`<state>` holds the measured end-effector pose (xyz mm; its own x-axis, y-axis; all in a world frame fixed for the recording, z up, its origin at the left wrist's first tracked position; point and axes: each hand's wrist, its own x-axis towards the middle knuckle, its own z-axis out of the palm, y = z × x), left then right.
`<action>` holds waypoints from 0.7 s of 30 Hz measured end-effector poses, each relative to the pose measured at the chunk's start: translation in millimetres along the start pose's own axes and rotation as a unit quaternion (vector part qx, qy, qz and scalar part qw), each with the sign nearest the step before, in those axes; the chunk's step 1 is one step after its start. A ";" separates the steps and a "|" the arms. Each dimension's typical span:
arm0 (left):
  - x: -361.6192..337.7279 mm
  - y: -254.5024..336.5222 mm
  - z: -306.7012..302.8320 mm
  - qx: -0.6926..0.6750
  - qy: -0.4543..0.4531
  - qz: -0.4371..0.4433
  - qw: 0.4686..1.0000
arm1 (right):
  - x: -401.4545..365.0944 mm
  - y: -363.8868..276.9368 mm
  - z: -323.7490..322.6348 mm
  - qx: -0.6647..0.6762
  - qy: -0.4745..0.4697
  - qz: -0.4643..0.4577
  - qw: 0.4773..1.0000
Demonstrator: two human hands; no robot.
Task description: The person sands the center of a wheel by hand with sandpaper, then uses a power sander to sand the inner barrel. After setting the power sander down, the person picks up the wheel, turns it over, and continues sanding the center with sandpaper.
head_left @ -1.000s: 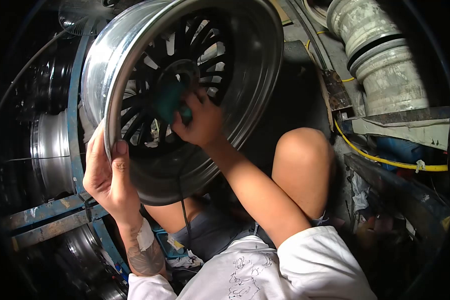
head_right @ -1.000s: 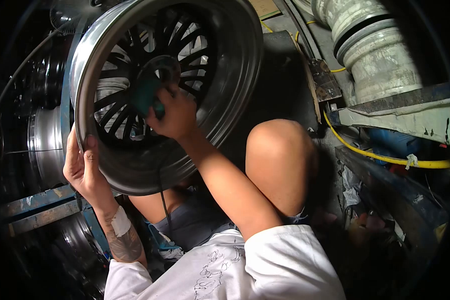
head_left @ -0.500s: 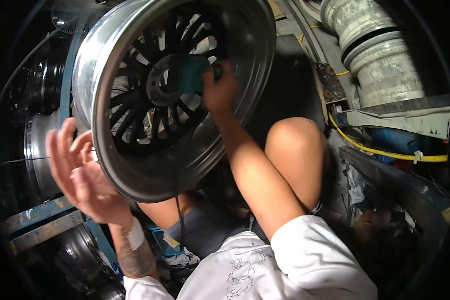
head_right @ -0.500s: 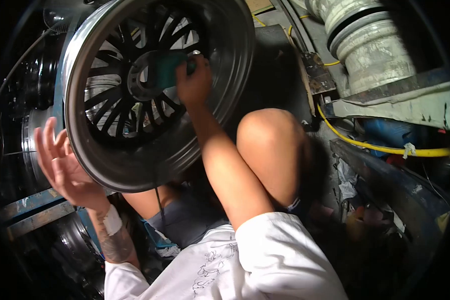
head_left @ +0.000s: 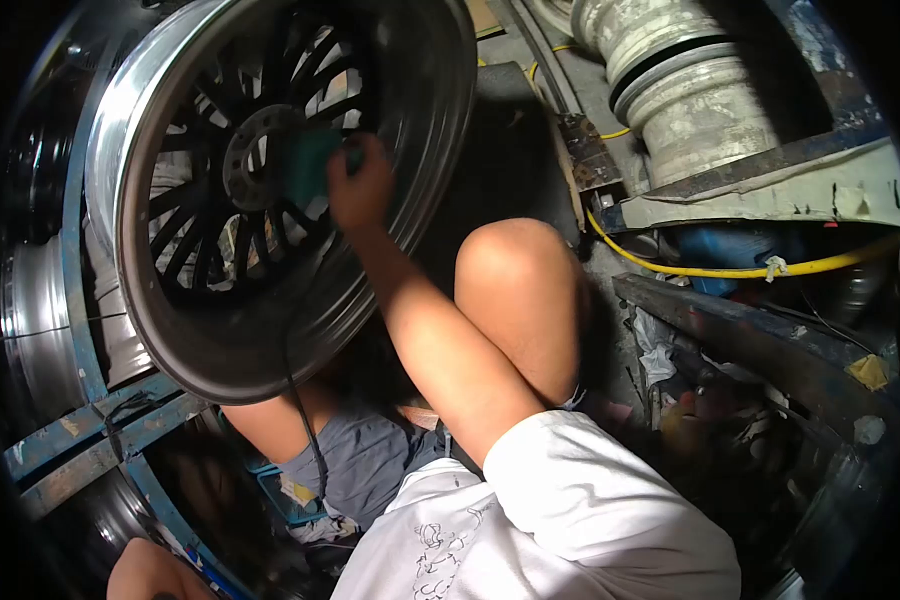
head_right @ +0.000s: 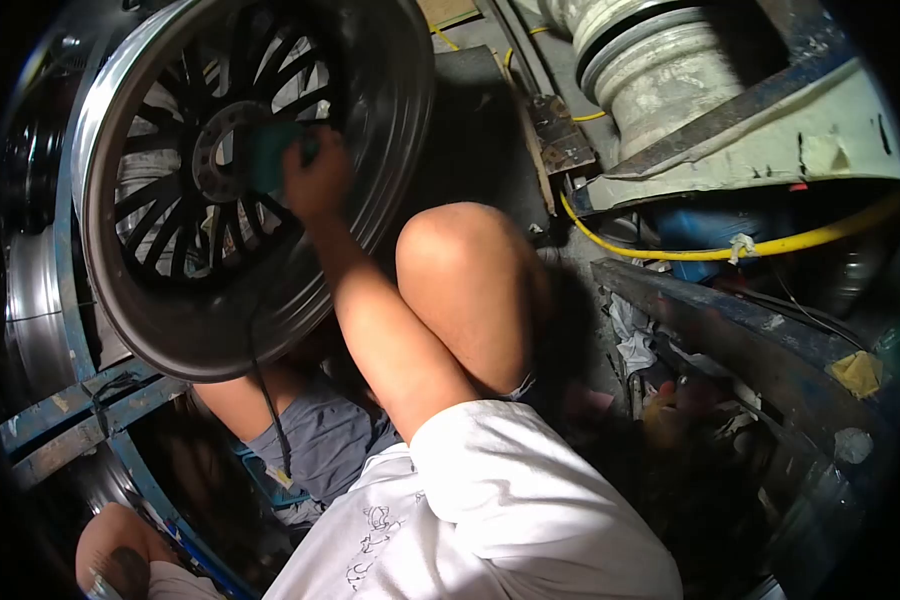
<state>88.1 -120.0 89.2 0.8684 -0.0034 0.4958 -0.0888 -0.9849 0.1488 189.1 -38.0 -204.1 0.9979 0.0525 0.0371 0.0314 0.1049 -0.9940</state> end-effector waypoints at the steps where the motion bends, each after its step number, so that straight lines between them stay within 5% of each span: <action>1: -0.1 -0.1 -0.2 0.002 0.000 0.000 1.000 | 1.0 -0.3 -2.4 -0.004 0.002 -0.010 1.000; 21: -6.6 -4.7 -9.8 0.023 0.016 -0.007 1.000 | 3.7 -2.2 -3.2 0.004 -0.015 -0.062 0.998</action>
<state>78.0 -113.6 93.6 0.8537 0.0148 0.5205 -0.0542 -0.9916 0.1170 192.9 -41.2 -202.2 0.9841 0.0691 0.1637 0.1547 0.1197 -0.9807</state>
